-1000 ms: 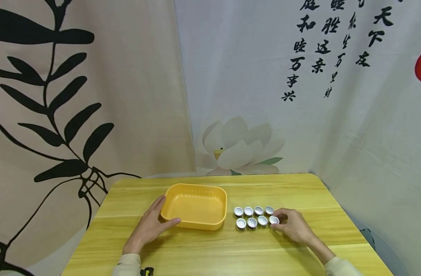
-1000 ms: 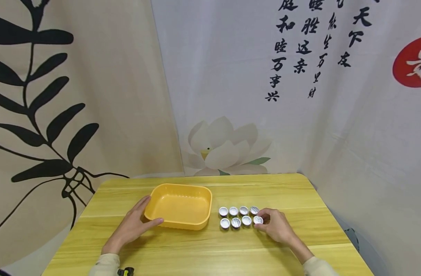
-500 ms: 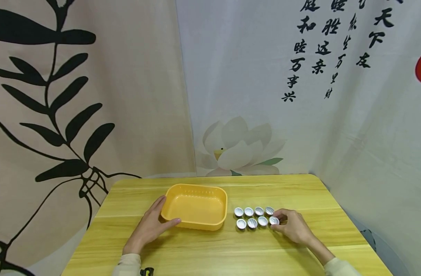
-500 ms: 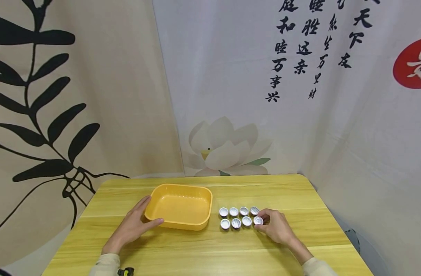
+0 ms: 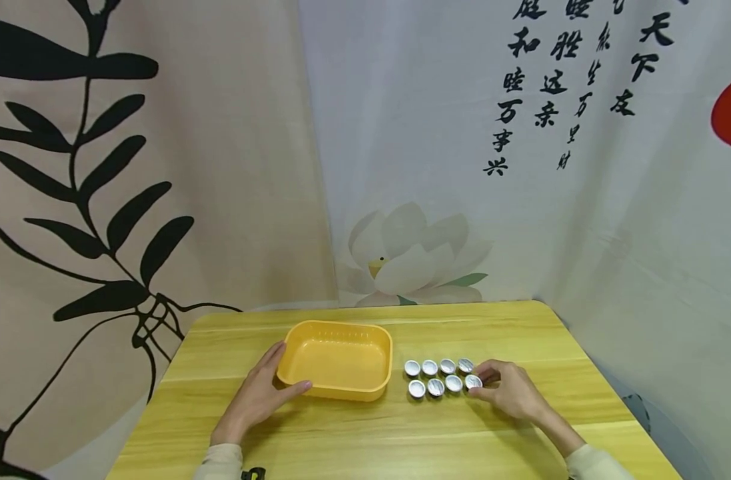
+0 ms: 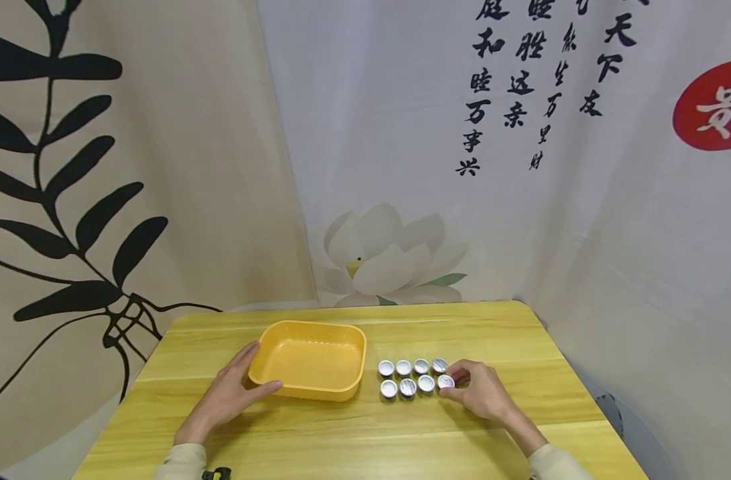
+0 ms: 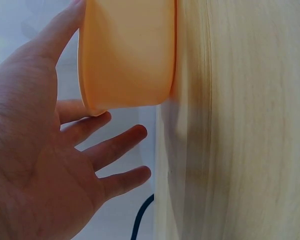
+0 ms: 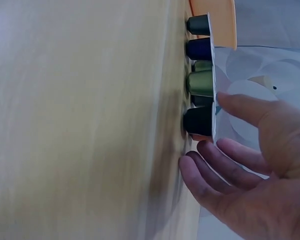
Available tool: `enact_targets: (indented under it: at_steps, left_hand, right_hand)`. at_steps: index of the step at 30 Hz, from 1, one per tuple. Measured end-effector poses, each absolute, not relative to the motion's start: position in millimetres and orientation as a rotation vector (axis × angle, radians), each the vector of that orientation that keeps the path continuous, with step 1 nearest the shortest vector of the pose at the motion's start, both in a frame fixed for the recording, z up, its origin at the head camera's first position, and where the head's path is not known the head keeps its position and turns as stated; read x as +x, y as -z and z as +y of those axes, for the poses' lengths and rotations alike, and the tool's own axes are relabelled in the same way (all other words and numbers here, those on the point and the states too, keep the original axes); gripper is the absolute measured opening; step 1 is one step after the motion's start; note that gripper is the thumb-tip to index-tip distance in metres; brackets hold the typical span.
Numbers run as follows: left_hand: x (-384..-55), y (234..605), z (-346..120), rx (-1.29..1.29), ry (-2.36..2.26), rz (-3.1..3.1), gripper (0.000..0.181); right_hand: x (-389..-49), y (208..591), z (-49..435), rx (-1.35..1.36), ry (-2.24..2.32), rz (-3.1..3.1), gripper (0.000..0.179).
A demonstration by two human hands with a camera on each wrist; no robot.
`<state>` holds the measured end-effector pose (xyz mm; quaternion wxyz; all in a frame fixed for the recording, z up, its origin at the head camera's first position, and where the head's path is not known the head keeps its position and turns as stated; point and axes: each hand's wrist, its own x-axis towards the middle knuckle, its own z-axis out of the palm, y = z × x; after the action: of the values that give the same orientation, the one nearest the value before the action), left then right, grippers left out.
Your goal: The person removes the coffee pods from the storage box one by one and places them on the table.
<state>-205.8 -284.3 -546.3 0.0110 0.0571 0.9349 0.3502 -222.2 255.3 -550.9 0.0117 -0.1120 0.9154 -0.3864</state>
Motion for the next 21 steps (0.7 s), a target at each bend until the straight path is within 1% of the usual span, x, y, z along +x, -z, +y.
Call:
enact_targets:
  at_steps: [7,13,21]
  left_hand:
    - [-205.3,547.7,-285.8,0.178,-1.085,2.922,0.123]
    - [-205.1,547.2,-287.4,0.167,-1.094,2.924,0.123]
    - [-200.4,548.1,-291.6,0.203,-1.088,2.933,0.122]
  right_hand:
    - [-219.4,547.0,258.7,-0.264,1.169,2.914,0.037]
    - [-223.5,548.2,260.0,-0.296,1.206,3.008,0.040]
    - [-226.0,554.2,263.2,-0.538,1.117,3.184,0.043]
